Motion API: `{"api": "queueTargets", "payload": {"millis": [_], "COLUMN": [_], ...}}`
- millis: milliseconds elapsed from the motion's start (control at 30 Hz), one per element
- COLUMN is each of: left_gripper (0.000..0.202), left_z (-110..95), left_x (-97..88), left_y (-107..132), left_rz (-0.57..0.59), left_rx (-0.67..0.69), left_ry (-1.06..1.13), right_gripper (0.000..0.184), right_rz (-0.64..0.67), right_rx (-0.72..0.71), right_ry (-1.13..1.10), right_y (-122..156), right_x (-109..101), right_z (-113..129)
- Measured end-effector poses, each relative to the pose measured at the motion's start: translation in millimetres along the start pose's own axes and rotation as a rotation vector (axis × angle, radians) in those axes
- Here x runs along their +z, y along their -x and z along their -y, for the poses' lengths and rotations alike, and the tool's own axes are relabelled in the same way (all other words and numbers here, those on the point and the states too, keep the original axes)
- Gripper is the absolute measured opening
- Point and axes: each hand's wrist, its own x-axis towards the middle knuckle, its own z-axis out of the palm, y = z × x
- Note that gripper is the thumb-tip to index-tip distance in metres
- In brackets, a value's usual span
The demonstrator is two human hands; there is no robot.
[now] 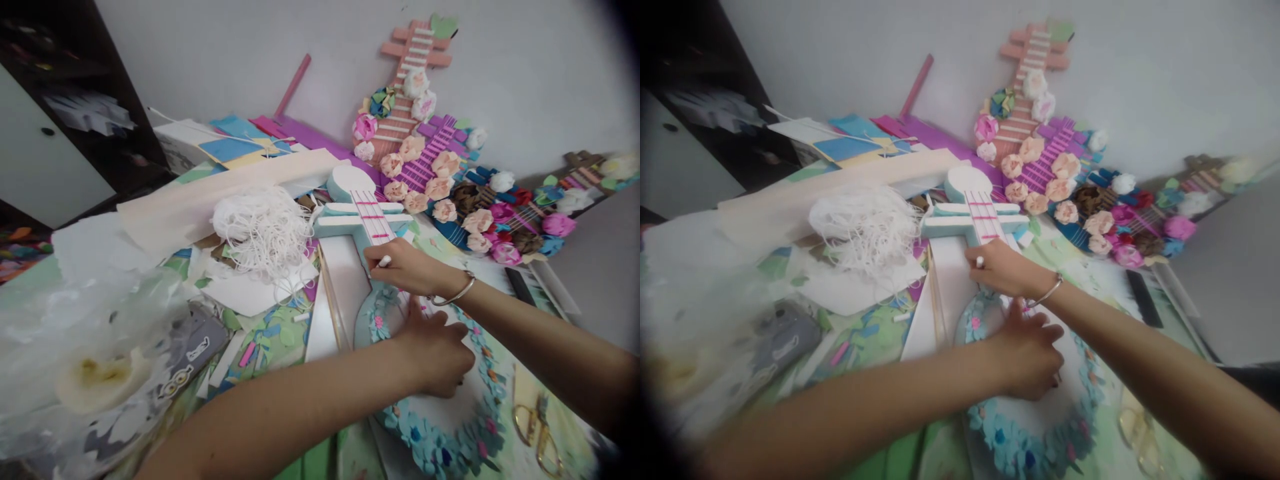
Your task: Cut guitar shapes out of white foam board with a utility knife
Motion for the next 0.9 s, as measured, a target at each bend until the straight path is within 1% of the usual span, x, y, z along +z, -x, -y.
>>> {"api": "queueTargets", "payload": {"millis": [67,133,300,367,533,667,767,833,900], "left_gripper": [0.021,0.021,0.02,0.021,0.022,0.022,0.023,0.023,0.022], "left_z": [0,0,0,0,0,0,-1,-1,-1], "left_x": [0.8,1.6,0.5,-0.8,-0.7,1.5,2.0,1.8,2.0], "left_y": [0,-1,-1,-1,0,0,0,0,-1], "left_rz": [0.008,-0.001,0.0,0.008,0.016,-0.002,-0.002,-0.005,0.016], "left_rx": [-0.008,-0.009,-0.008,-0.006,-0.003,-0.011,-0.013,-0.01,-0.02], "left_ry": [0.001,-0.003,-0.009,-0.007,0.008,-0.012,-0.015,-0.018,-0.008], "right_gripper": [0.012,0.013,0.011,0.009,0.013,0.016,0.016,0.017,0.018], "right_rz": [0.038,0.049,-0.025,-0.031,0.051,0.056,0.064,0.071,0.082], "right_rx": [-0.004,-0.004,0.001,0.001,0.008,0.019,0.01,-0.014,-0.05], "right_ry": [-0.015,-0.02,0.01,0.012,-0.02,-0.013,0.027,0.073,0.12], "right_y": [1,1,-4,-3,5,6,2,0,-2], "right_x": [1,1,0,-1,0,2,4,7,9], "right_z": [1,1,-1,-1,2,5,8,11,15]}}
